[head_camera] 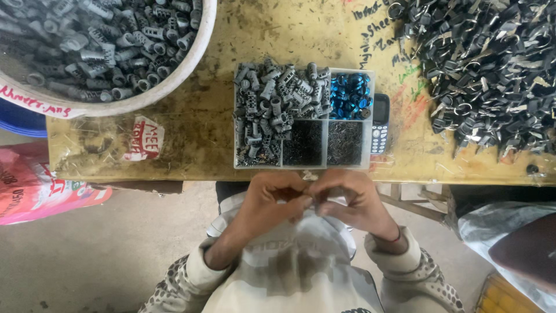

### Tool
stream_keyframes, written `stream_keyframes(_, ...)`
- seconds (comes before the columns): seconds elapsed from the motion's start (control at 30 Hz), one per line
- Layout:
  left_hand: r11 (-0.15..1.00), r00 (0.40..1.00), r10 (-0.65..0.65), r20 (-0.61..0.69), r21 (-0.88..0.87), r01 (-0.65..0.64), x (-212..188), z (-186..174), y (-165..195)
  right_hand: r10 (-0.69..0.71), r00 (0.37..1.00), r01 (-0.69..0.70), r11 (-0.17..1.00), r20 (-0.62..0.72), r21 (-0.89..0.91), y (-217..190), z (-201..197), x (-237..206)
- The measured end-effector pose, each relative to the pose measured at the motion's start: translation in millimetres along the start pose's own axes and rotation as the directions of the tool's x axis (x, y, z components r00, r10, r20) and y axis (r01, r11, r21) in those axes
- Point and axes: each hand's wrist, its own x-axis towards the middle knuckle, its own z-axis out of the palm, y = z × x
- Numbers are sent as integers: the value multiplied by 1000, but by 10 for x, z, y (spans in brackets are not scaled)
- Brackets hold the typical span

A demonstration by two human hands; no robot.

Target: The person sits at a workbench assembling small wall-plug fastener components by hand. They pick a metal body and a blue plastic insert from a compartment tray, press the insert into the metal body, and place the finished assembly on the table, repeating the cycle continuously.

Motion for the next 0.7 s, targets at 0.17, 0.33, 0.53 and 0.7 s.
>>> stream_keyframes(0.17,991,997,-60,-48,-119,54,119,-57,-93,-126,986,151,956,-114,251,-288,211,-216)
stream_keyframes(0.33,985,997,-74,-33,-161,67,136,13,-146,-334,911,144,807,241,573,-510,493,-327)
stream_keyframes(0.53,990,996,-79,-47,-117,73,68,-23,-121,-337,905,93,754,261,650,-522,800,-160)
stream_keyframes(0.7,990,997,-77,-26,-118,73,87,-36,-119,-322,904,61,748,281,660,-564,898,-77)
